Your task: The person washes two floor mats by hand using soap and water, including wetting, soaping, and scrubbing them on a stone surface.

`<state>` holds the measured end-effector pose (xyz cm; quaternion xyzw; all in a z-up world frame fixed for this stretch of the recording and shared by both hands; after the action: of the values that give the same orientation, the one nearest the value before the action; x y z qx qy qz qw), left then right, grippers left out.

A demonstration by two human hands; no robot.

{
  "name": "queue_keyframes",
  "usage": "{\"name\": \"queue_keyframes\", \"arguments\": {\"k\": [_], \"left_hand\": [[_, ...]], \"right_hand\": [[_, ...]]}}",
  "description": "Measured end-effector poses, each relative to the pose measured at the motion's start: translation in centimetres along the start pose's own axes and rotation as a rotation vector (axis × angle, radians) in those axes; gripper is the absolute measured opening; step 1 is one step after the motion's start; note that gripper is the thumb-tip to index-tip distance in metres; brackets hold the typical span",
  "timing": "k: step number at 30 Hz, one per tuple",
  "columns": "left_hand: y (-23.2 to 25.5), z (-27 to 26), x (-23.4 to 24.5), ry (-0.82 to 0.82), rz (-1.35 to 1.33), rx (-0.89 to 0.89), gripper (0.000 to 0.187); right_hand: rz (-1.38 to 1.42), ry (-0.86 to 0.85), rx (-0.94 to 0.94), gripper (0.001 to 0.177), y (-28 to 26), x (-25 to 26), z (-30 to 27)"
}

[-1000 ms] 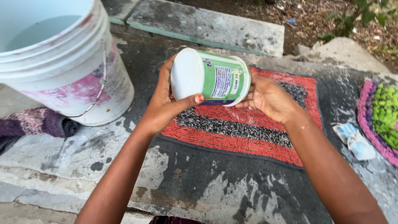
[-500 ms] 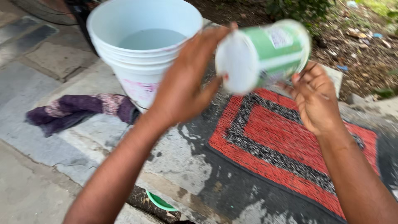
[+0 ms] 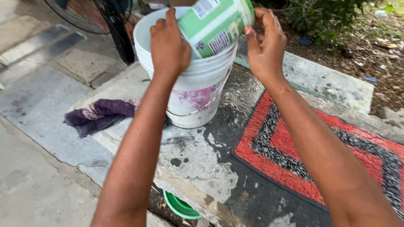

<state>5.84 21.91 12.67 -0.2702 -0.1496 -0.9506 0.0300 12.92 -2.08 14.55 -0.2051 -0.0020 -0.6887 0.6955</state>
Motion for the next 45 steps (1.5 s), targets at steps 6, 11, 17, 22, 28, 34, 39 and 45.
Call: {"name": "queue_keyframes", "arguments": {"k": [6,11,17,22,28,34,39,45], "left_hand": [[-1.3,0.5,0.6,-0.067,-0.275,0.192,0.036],[-3.4,2.2,-0.5,-0.053,-0.575,0.27,0.034],[-1.8,2.4,-0.6,-0.342,-0.253,0.397,0.046],[0.4,2.4,0.5,-0.796,0.056,0.3,0.051],[1.7,2.2,-0.8,-1.043,0.182,0.314,0.058],[1.5,1.9,-1.1,-1.027,0.161,0.339,0.056],[1.3,1.7,-0.3,-0.862,0.099,0.326,0.05],[1.6,1.6,0.4,-0.861,0.154,0.346,0.045]], "right_hand": [[0.028,-0.144,-0.117,0.018,3.0,-0.6,-0.6],[0.034,-0.382,-0.28,0.022,5.1,-2.5,1.1],[-0.29,-0.85,-0.327,0.03,4.7,-7.6,3.5],[-0.309,-1.012,-0.606,0.029,5.0,-8.2,4.4],[-0.562,-1.164,-0.352,0.048,7.3,-11.0,4.2],[-0.571,-1.123,-0.393,0.039,8.6,-11.4,3.4],[-0.426,-0.931,-0.313,0.035,8.3,-10.6,3.3],[-0.433,-1.048,-0.453,0.031,7.7,-10.7,3.4]]}}
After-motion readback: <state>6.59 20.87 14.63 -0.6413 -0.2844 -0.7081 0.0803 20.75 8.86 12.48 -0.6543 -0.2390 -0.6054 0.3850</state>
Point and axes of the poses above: each hand's wrist, its own z-axis towards the middle knuckle, its own x-axis out of the back of the hand, y = z × x, the point moved 3 cm from there along z, towards the middle knuckle, and after that the axes turned 5 degrees about x, right-handed, at the moved point
